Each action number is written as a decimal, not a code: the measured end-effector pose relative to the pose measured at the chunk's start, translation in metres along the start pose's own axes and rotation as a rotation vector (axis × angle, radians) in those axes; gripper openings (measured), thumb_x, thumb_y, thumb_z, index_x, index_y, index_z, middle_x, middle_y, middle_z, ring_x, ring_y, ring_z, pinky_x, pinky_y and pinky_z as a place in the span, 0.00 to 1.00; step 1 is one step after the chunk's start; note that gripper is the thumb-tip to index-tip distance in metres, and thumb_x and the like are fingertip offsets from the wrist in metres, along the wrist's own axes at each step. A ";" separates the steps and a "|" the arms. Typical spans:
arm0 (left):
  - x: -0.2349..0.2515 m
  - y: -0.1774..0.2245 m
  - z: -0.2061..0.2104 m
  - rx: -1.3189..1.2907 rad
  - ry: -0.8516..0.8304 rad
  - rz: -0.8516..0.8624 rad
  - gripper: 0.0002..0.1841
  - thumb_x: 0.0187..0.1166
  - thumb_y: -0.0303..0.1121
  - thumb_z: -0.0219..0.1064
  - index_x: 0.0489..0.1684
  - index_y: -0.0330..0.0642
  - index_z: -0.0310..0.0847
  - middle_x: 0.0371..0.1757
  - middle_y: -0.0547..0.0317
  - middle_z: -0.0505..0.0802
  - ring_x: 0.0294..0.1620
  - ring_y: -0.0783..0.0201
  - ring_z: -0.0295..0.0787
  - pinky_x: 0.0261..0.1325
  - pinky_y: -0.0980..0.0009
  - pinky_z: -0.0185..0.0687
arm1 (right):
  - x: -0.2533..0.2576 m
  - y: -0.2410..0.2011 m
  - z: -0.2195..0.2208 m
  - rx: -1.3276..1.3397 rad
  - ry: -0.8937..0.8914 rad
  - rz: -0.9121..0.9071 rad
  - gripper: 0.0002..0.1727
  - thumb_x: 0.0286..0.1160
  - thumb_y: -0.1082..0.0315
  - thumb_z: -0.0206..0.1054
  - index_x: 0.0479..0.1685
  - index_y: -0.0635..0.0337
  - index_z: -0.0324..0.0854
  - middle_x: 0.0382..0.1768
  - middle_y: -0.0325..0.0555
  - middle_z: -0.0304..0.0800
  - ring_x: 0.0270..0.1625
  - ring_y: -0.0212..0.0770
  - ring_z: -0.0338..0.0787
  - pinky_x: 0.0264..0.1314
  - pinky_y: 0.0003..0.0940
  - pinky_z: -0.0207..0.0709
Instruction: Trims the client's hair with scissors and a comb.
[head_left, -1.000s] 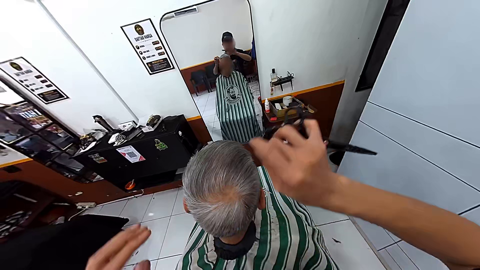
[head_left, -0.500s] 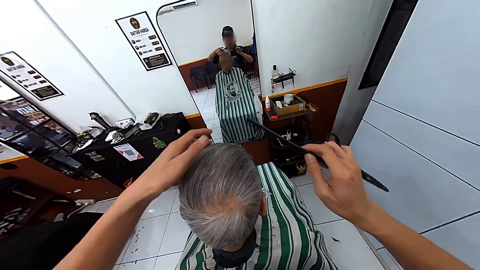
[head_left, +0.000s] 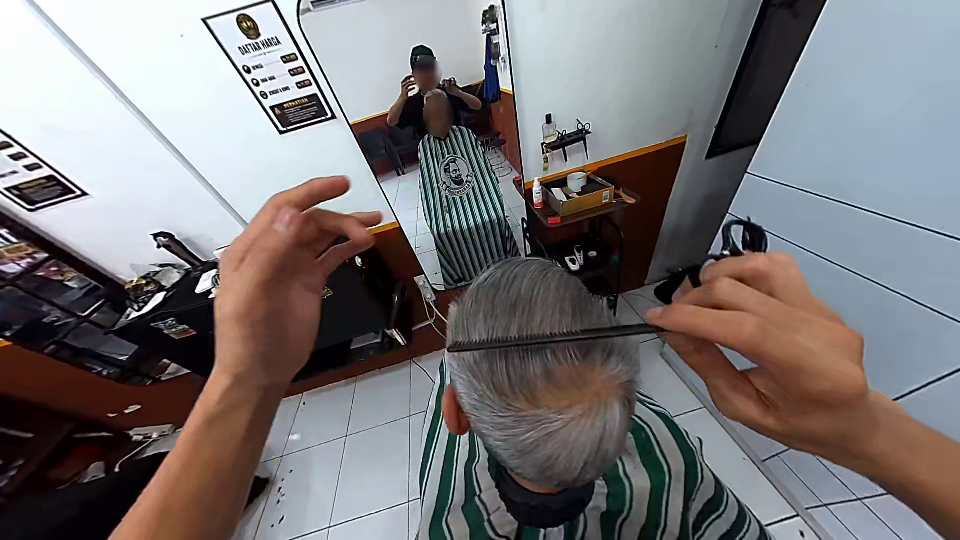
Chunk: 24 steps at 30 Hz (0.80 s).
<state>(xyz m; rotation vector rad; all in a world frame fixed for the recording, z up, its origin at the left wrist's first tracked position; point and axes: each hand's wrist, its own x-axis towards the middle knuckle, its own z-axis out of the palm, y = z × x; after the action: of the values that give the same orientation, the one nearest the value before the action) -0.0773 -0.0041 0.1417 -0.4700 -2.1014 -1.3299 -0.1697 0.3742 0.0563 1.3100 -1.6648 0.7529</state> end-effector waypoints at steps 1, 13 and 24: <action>-0.006 -0.004 -0.012 0.001 0.033 -0.023 0.27 0.91 0.53 0.43 0.76 0.49 0.75 0.55 0.62 0.93 0.64 0.57 0.90 0.72 0.58 0.82 | 0.007 0.002 0.003 -0.034 -0.013 -0.027 0.10 0.87 0.63 0.59 0.54 0.48 0.87 0.35 0.41 0.85 0.52 0.42 0.81 0.57 0.42 0.65; -0.046 -0.001 -0.059 0.284 0.165 -0.082 0.26 0.90 0.54 0.48 0.68 0.48 0.82 0.55 0.62 0.95 0.60 0.62 0.92 0.67 0.64 0.86 | 0.020 0.012 0.007 -0.064 -0.005 -0.129 0.09 0.85 0.66 0.61 0.55 0.48 0.85 0.32 0.42 0.81 0.50 0.45 0.81 0.60 0.48 0.65; -0.031 0.027 -0.023 0.507 0.070 0.032 0.27 0.91 0.54 0.49 0.70 0.42 0.79 0.69 0.54 0.89 0.70 0.55 0.86 0.73 0.58 0.81 | -0.013 0.014 0.011 0.008 0.115 -0.056 0.09 0.88 0.63 0.56 0.59 0.45 0.78 0.33 0.39 0.78 0.45 0.41 0.80 0.66 0.43 0.67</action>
<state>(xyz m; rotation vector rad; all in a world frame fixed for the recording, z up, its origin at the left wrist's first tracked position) -0.0316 -0.0121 0.1475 -0.2340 -2.2533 -0.7380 -0.1847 0.3736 0.0405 1.2892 -1.5290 0.7869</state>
